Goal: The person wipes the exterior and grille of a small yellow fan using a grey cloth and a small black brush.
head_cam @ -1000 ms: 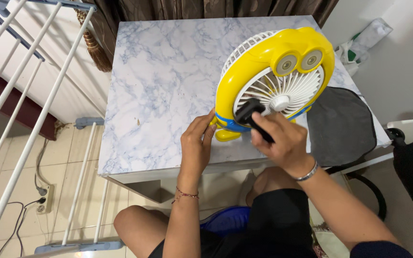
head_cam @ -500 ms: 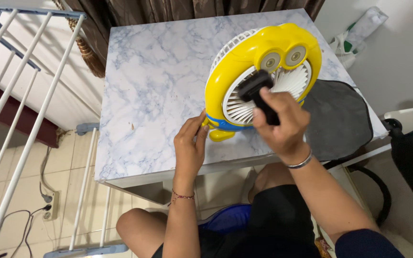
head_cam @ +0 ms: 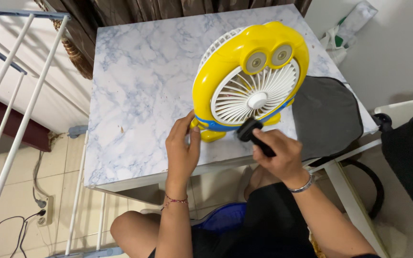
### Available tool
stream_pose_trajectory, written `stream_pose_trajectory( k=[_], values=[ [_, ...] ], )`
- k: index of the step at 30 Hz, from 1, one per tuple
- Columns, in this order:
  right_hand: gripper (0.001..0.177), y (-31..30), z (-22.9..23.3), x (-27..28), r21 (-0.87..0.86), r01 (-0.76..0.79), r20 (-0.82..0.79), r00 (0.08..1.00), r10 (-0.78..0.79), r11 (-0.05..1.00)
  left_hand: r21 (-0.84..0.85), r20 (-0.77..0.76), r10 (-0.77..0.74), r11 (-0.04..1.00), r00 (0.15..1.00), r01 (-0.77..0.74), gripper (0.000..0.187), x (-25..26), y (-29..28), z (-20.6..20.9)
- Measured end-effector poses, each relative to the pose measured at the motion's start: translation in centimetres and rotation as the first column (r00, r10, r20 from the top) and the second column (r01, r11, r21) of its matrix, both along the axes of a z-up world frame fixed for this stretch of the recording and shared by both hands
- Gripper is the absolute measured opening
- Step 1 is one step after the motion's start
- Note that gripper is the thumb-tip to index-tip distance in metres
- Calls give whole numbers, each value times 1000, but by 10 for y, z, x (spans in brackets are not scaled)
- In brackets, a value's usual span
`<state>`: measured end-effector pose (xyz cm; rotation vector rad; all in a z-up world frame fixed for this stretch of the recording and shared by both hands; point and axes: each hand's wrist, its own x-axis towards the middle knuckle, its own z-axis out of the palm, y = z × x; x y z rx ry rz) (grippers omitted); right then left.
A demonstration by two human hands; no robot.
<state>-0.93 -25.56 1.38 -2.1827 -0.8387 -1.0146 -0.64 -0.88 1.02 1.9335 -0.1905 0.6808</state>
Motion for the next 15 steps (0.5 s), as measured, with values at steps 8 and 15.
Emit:
stream_pose_trajectory(
  k=[8,15],
  values=[
    [31,-3,61,32,206,-2,193,981,-38,979,171,379,128,964,916,-205,58,21,-28,67],
    [34,-23,39,57,303,6,129,991,-47,953,456,386,-103,885,917,-93,62,48,-44,117]
  ],
)
